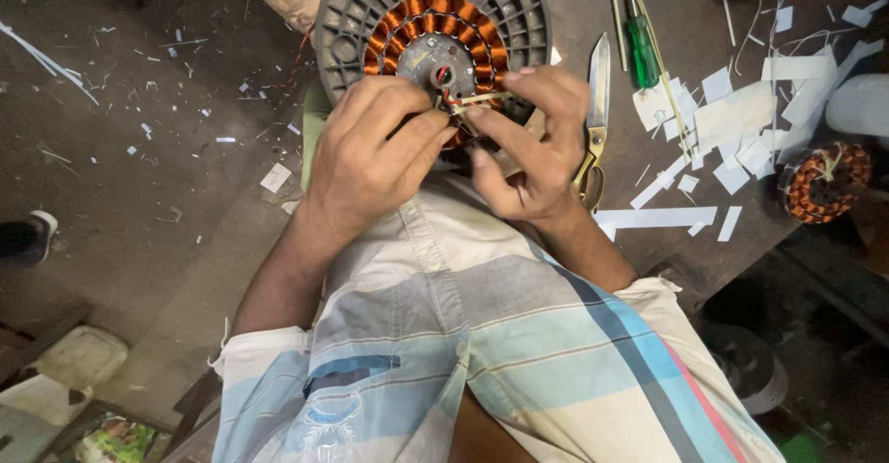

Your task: The person works on a motor stator, using shears to cut and arrange copper wires and white insulating strips. They repeatedly trim wire ends, tuck them into slots, and wrap sections with white tape-like material. The work continues with careful hand manipulation of the stator and wires throughout the clip.

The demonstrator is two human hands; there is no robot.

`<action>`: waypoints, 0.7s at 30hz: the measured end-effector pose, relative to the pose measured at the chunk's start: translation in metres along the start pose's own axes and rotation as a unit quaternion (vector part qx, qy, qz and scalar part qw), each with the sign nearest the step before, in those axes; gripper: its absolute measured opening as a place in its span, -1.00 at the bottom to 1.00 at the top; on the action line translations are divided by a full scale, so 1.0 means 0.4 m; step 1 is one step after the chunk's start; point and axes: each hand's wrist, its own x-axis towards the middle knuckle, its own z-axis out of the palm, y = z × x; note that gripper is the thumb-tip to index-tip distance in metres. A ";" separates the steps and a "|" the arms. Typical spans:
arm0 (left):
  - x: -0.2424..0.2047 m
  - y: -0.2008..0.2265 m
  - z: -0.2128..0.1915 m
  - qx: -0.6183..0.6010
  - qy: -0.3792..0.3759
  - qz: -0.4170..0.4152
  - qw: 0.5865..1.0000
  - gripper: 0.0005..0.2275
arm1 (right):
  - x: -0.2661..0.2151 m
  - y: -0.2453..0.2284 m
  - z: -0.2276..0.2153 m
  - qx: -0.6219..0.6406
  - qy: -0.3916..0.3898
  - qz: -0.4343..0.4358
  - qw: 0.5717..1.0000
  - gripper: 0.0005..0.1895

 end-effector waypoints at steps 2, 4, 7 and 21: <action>0.001 -0.001 0.000 -0.013 0.003 -0.004 1.000 -0.86 | 0.003 0.002 0.003 -0.012 0.006 -0.030 0.999 -0.64; 0.002 -0.005 -0.001 -0.022 0.003 -0.006 1.000 -0.87 | 0.005 0.004 0.009 -0.025 0.007 -0.049 0.998 -0.68; 0.004 -0.010 0.001 -0.031 0.000 -0.003 1.000 -0.87 | 0.008 0.007 0.014 -0.043 -0.015 -0.001 0.999 -0.70; 0.000 -0.030 0.018 -0.031 0.055 0.019 0.998 -0.85 | 0.081 -0.036 -0.063 -0.132 -0.161 -0.024 0.978 -0.80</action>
